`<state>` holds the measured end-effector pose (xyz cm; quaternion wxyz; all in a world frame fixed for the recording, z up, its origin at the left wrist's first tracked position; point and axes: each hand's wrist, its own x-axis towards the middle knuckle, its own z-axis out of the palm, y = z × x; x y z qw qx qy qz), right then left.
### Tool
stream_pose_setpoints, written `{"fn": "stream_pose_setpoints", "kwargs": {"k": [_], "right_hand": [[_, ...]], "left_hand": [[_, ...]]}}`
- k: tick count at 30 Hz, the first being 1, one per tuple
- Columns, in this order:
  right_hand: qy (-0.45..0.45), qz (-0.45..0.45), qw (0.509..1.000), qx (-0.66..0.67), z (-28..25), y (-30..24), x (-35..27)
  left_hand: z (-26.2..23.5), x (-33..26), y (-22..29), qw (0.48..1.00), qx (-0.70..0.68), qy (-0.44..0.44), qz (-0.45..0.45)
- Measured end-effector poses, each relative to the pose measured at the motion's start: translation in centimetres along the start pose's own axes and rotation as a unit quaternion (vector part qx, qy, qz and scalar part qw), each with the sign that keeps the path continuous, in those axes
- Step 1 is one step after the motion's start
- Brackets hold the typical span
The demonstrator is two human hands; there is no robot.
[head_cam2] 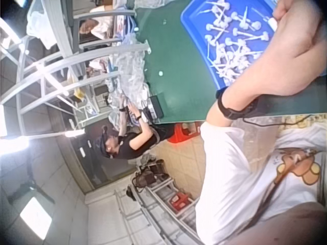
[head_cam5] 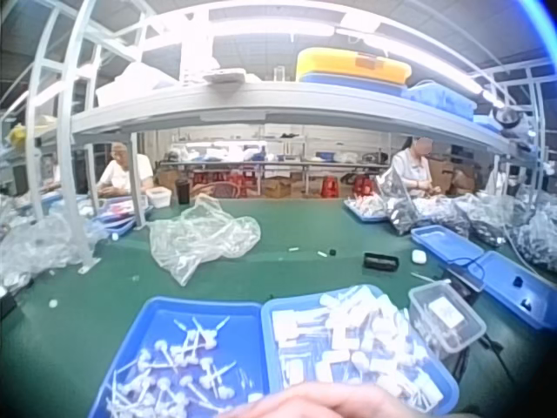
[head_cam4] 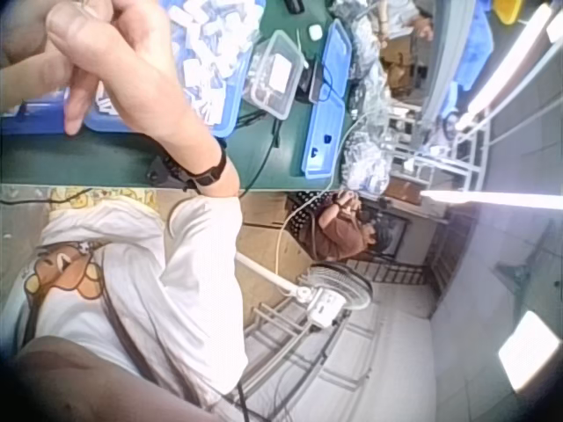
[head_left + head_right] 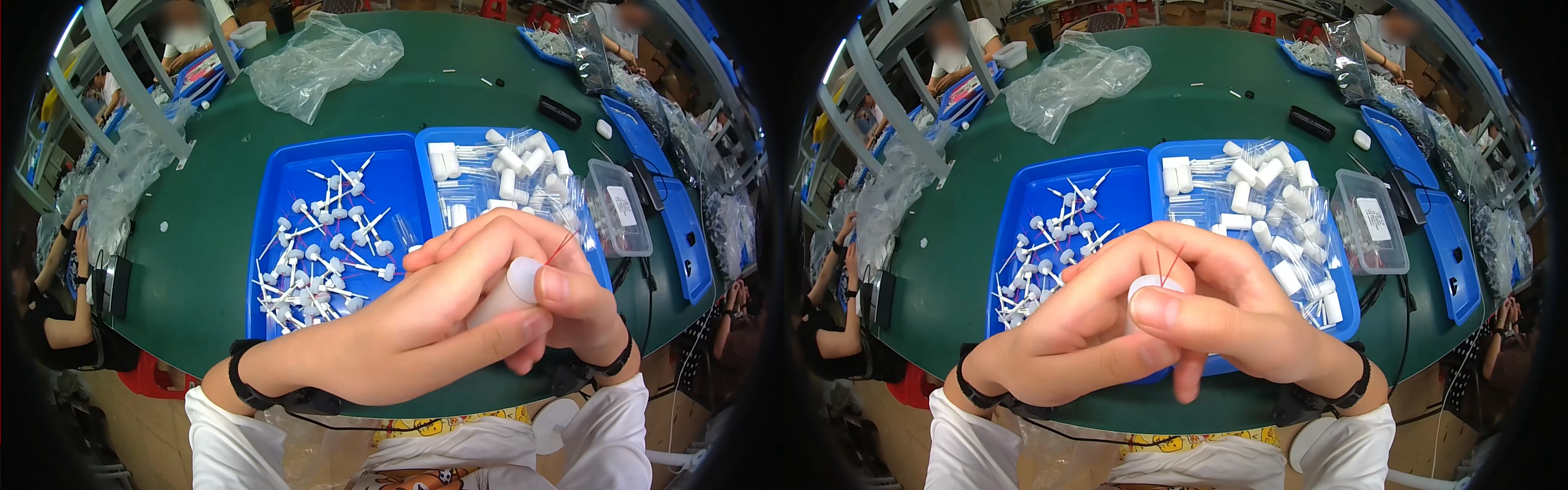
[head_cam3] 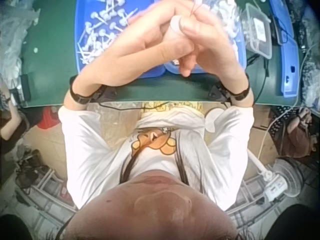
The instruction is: Assembling small white plastic components by inserting red wires into them.
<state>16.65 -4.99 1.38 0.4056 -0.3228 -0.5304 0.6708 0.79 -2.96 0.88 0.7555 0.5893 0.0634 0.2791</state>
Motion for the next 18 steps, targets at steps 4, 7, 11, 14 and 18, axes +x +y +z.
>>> {"fn": "stream_pose_setpoints", "kwargs": {"k": [4,7,11,14,18], "right_hand": [[-0.021,-0.005,1.0,0.02,0.0,1.2,0.1],[-0.049,-0.03,0.996,0.069,0.3,1.2,-0.1],[-0.112,0.013,0.985,0.132,0.5,2.5,0.2],[-0.161,-0.061,0.985,0.034,-0.2,3.3,0.8],[-0.181,-0.157,0.97,-0.049,-0.4,4.2,1.0]], "left_hand": [[0.1,-0.2,0.5,0.999,0.003,0.014,-0.038],[0.1,-0.1,0.3,0.993,0.112,-0.012,0.021],[-0.4,-0.5,0.3,0.972,0.228,-0.015,0.051],[-0.2,-0.3,0.6,0.969,0.246,-0.032,0.017],[-0.3,-0.4,-0.2,0.967,0.248,-0.016,0.062]]}}
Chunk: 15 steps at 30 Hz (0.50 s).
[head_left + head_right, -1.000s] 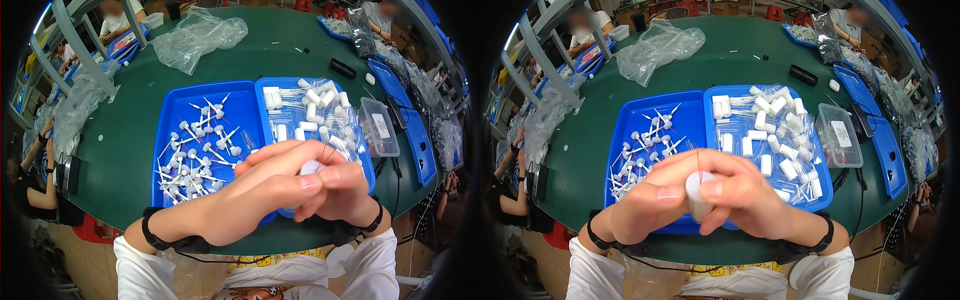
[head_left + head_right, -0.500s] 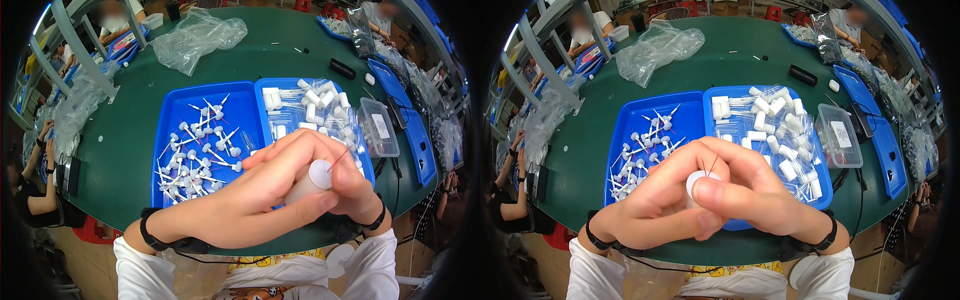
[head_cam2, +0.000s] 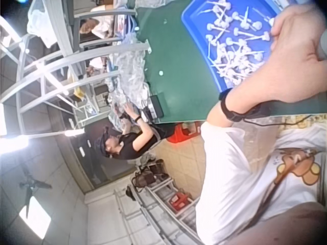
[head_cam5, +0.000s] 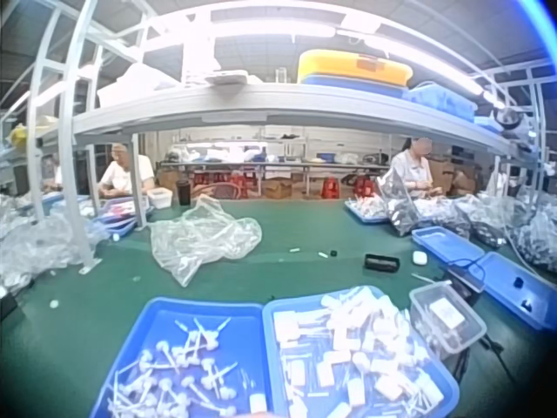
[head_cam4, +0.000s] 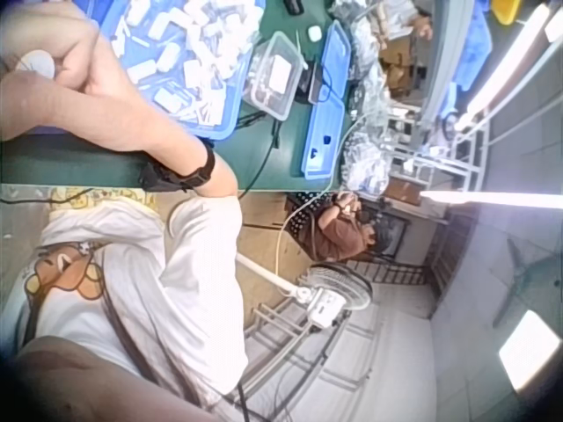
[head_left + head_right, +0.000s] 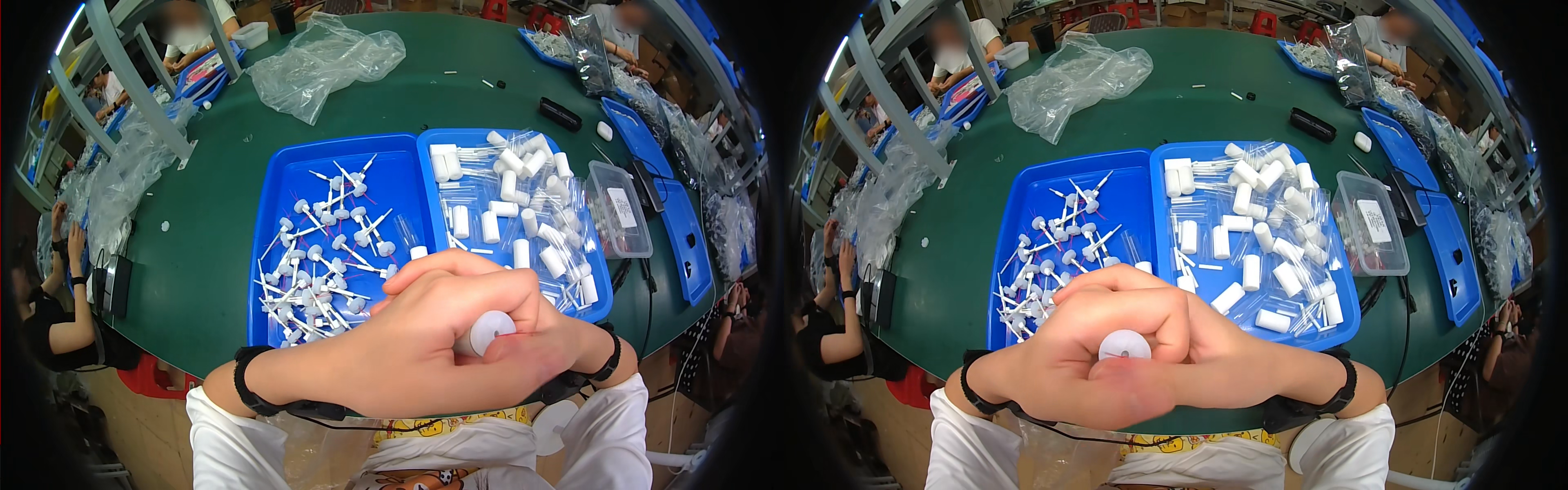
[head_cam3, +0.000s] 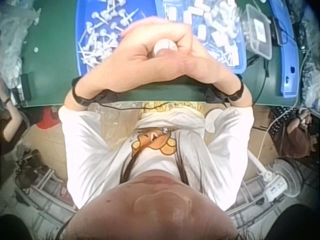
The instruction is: Assembling small white plastic components by inserting red wires into them.
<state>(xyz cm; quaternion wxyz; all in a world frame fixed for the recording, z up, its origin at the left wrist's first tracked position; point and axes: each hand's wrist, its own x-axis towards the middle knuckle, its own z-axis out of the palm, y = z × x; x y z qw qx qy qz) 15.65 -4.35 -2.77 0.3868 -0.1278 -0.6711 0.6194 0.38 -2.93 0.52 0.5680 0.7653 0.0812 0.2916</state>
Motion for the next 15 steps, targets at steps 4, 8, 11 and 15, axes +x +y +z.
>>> {"fn": "stream_pose_setpoints", "kwargs": {"k": [4,8,11,15], "right_hand": [[0.063,0.111,0.981,0.148,1.1,-0.8,-0.3],[0.051,0.099,0.984,0.139,1.0,-0.8,-0.4],[0.044,0.125,0.974,0.186,0.8,-0.8,-0.5],[0.029,0.096,0.99,0.103,0.7,-1.1,-0.5]], "left_hand": [[-0.2,-0.1,0.2,1.0,-0.001,-0.01,-0.008],[0.1,-0.1,0.3,1.0,-0.022,-0.001,0.0],[0.1,-0.1,0.4,1.0,-0.027,-0.008,-0.008],[0.2,-0.1,0.4,0.999,-0.045,-0.02,-0.005]]}}
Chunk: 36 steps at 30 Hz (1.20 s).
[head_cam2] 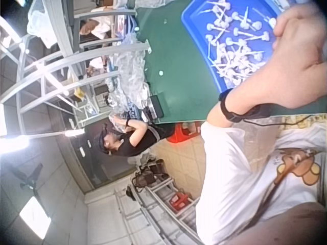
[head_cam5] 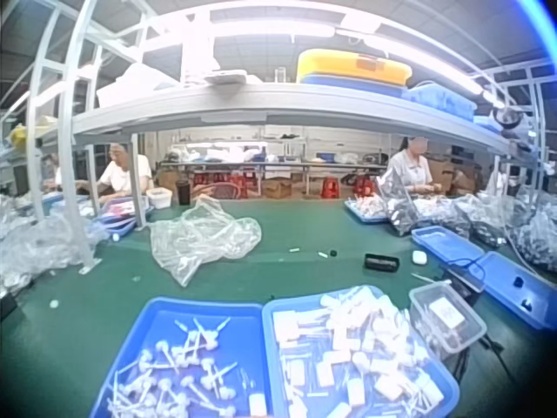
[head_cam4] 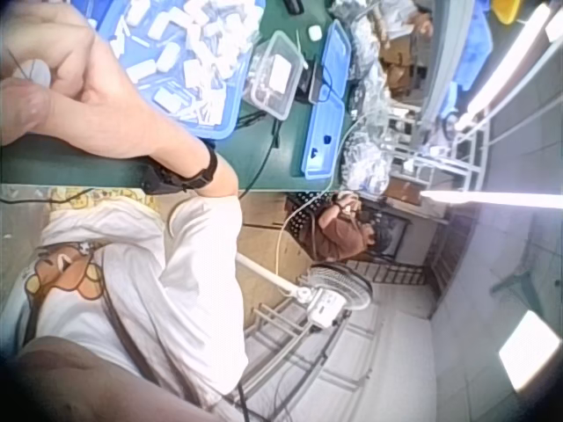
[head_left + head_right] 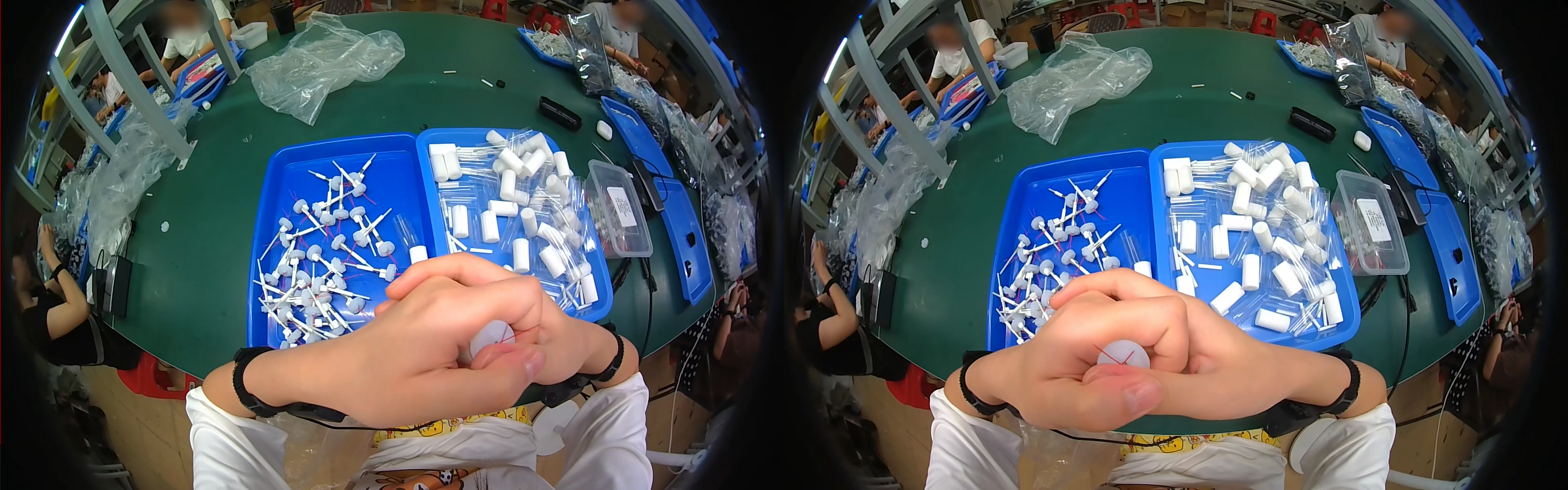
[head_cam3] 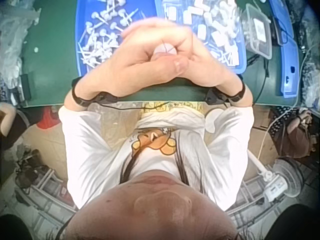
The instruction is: Assembling small white plastic components by inserting red wires into them.
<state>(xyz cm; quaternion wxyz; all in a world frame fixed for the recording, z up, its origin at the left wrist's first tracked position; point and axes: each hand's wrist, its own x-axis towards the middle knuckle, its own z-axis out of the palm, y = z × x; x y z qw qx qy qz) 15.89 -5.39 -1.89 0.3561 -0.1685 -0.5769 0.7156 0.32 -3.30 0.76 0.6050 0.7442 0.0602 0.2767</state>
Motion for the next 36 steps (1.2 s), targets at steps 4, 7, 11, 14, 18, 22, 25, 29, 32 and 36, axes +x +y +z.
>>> {"fn": "stream_pose_setpoints", "kwargs": {"k": [4,7,11,14,18,22,25,29,32,36], "right_hand": [[-0.006,-0.031,0.996,-0.088,0.0,-0.5,-0.2],[-0.018,-0.015,0.996,-0.088,0.2,-0.7,-0.1],[-0.005,-0.023,0.995,-0.098,0.2,-0.4,-0.3],[0.006,-0.066,0.988,-0.14,0.5,-0.6,-0.1],[0.002,-0.053,0.977,-0.205,1.1,-1.9,0.2],[0.026,-0.021,0.998,-0.056,0.5,-0.7,-0.3],[0.116,0.107,0.985,0.068,0.5,-1.7,-0.4],[0.145,0.005,0.988,0.047,-0.8,-2.8,-0.1],[0.22,0.011,0.974,-0.063,-0.2,-3.4,0.3],[0.211,-0.073,0.973,-0.059,-1.0,-3.4,-0.2]], "left_hand": [[-0.2,0.1,-0.1,1.0,-0.01,-0.027,-0.009],[-0.2,0.1,-0.7,0.992,0.088,-0.02,0.085],[0.1,-0.1,-0.7,0.997,-0.009,-0.017,0.076],[0.3,-0.3,-0.8,0.998,-0.032,-0.021,0.044],[0.0,-0.4,-0.4,0.999,-0.011,-0.036,0.016],[0.3,-0.3,0.4,1.0,-0.017,-0.005,-0.023],[0.0,0.2,1.3,0.964,-0.149,0.041,-0.218],[-0.6,0.3,-0.6,0.957,-0.259,0.057,-0.116],[-0.5,0.4,-0.4,0.958,-0.246,0.105,-0.104],[-0.6,0.5,-0.4,0.959,-0.235,0.126,-0.094]]}}
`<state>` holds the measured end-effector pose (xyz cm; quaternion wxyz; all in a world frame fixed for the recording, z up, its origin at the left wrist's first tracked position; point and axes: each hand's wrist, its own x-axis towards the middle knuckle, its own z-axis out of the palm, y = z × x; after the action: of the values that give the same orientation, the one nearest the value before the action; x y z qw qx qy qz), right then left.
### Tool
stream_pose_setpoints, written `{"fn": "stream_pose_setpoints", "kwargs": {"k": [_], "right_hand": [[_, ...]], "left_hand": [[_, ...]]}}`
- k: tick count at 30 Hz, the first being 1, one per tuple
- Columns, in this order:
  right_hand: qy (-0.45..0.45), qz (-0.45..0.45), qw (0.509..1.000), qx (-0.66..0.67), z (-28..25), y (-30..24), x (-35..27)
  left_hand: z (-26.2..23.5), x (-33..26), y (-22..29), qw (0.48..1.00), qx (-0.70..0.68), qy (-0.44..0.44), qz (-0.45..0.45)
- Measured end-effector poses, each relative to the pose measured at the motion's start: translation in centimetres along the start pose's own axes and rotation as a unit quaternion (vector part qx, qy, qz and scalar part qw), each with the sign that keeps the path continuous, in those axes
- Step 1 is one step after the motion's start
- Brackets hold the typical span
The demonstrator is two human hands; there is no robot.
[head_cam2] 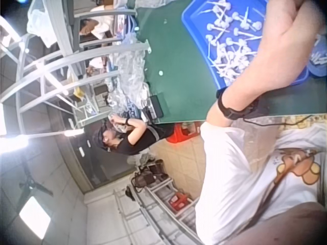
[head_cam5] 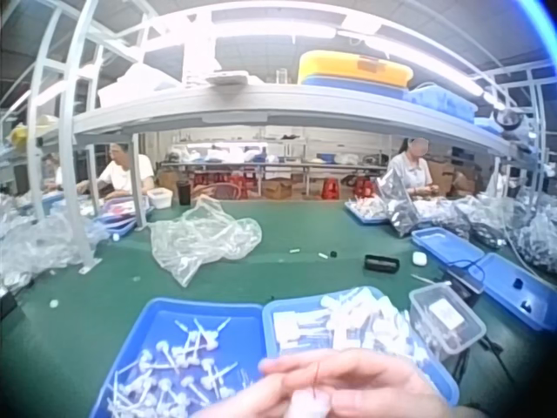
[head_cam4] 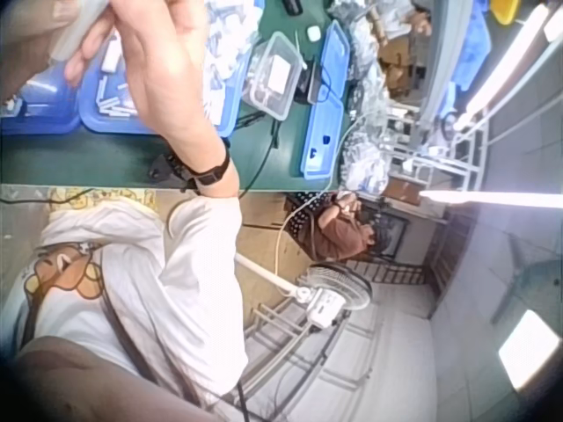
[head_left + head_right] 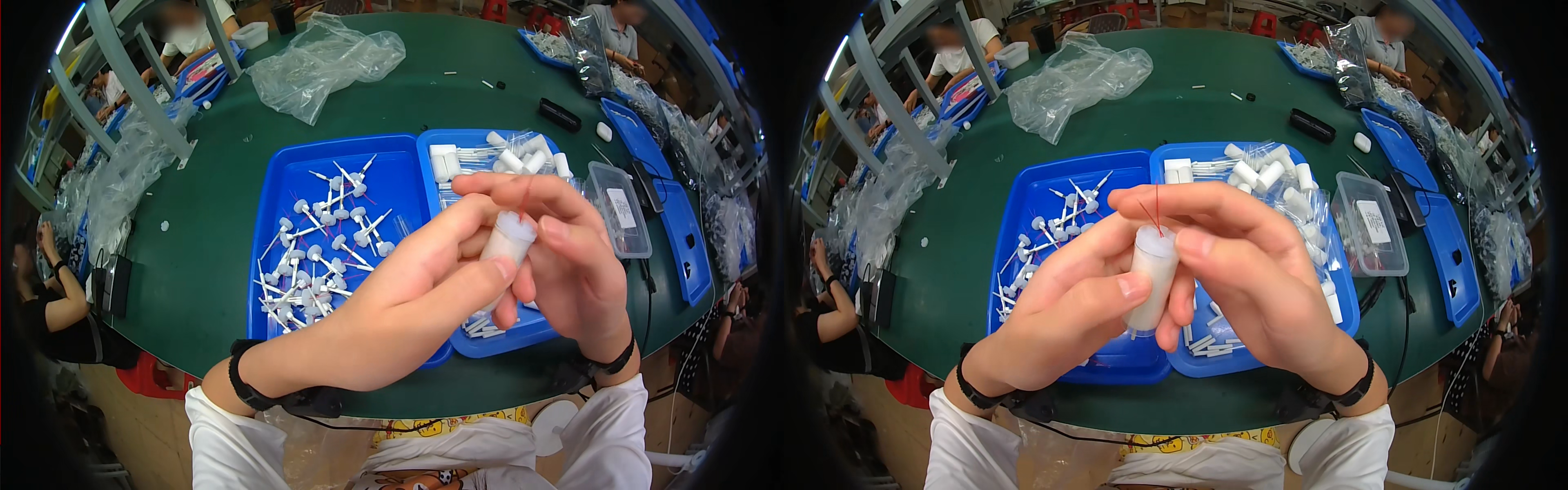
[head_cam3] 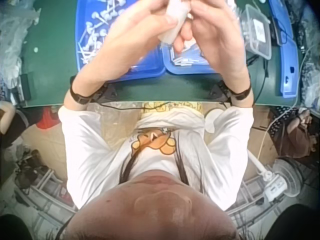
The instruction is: Assembling small white plastic components by inserting red wires into them.
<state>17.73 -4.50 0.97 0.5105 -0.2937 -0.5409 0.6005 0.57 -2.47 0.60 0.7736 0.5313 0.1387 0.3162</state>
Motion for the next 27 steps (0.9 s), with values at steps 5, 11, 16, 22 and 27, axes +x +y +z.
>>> {"fn": "stream_pose_setpoints", "kwargs": {"k": [5,11,16,22,27], "right_hand": [[0.005,-0.031,0.999,-0.017,-0.1,0.2,0.0],[0.035,-0.074,0.996,-0.039,-0.4,0.5,0.0],[0.056,-0.071,0.995,0.051,-0.5,0.9,0.2],[0.052,-0.024,0.998,0.023,-0.1,0.4,0.0],[0.01,0.026,0.998,0.061,0.7,0.7,-0.1]], "left_hand": [[0.3,-0.2,0.4,1.0,-0.012,0.004,-0.018],[0.7,0.0,0.3,1.0,-0.02,0.002,-0.003],[0.6,0.3,-0.3,1.0,-0.002,-0.001,0.03],[0.5,0.2,-0.5,0.999,-0.013,-0.005,0.029],[-0.1,0.1,0.1,0.998,-0.039,-0.035,-0.038]]}}
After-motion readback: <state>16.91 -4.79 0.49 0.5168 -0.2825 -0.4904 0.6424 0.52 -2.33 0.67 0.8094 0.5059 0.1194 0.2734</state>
